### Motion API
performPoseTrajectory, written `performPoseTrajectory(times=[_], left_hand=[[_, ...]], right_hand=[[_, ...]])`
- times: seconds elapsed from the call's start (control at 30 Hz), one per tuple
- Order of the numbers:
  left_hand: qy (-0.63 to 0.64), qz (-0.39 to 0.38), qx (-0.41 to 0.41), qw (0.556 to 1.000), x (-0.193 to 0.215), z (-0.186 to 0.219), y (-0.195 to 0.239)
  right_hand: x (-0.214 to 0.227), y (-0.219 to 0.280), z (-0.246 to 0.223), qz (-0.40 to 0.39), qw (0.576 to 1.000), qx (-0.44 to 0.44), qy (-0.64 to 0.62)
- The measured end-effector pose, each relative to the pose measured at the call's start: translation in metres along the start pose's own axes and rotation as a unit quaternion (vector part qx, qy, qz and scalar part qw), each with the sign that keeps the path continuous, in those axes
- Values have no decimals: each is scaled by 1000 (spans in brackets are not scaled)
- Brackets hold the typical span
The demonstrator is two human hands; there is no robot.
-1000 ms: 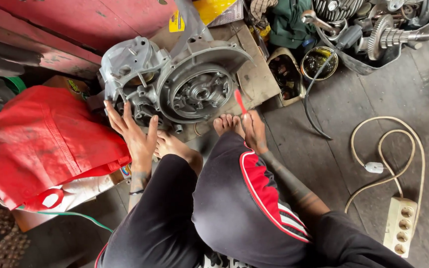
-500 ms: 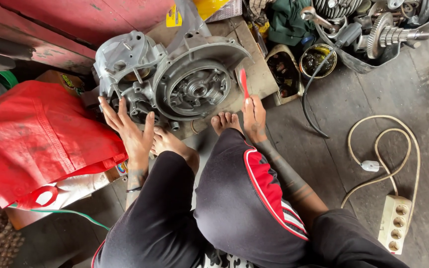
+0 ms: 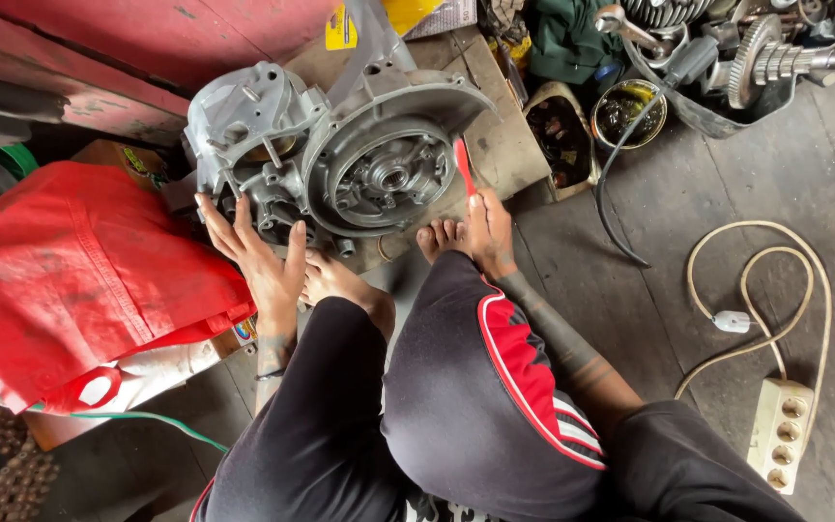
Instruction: Cleaning a motorcycle engine casing using a small brush to remove dirt and grime.
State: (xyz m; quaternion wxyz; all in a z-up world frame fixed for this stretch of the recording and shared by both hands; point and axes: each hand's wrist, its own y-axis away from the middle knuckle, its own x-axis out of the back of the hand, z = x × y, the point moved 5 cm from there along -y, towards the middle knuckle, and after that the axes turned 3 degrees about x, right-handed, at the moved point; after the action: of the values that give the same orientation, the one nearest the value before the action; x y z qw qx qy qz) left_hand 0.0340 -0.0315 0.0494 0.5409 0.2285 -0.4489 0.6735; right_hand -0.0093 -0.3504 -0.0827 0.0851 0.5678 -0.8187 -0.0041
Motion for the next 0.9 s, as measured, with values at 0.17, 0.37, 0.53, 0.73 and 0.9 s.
performPoseTrajectory(times=[0.17, 0.37, 0.53, 0.73, 0.9], left_hand=[[-3, -6, -5, 1000, 2, 1, -1], [4, -7, 5, 1000, 0, -1, 0], [-5, -2, -2, 1000, 2, 2, -2], [5, -3, 5, 1000, 2, 4, -1], [17, -2, 13, 1000, 1, 2, -3]], right_hand=[[13, 18, 39, -2, 999, -28, 22], [-2, 5, 5, -24, 1000, 4, 10], [7, 17, 29, -34, 999, 2, 25], [4, 8, 32, -23, 997, 49, 58], [8, 16, 44, -50, 997, 37, 49]])
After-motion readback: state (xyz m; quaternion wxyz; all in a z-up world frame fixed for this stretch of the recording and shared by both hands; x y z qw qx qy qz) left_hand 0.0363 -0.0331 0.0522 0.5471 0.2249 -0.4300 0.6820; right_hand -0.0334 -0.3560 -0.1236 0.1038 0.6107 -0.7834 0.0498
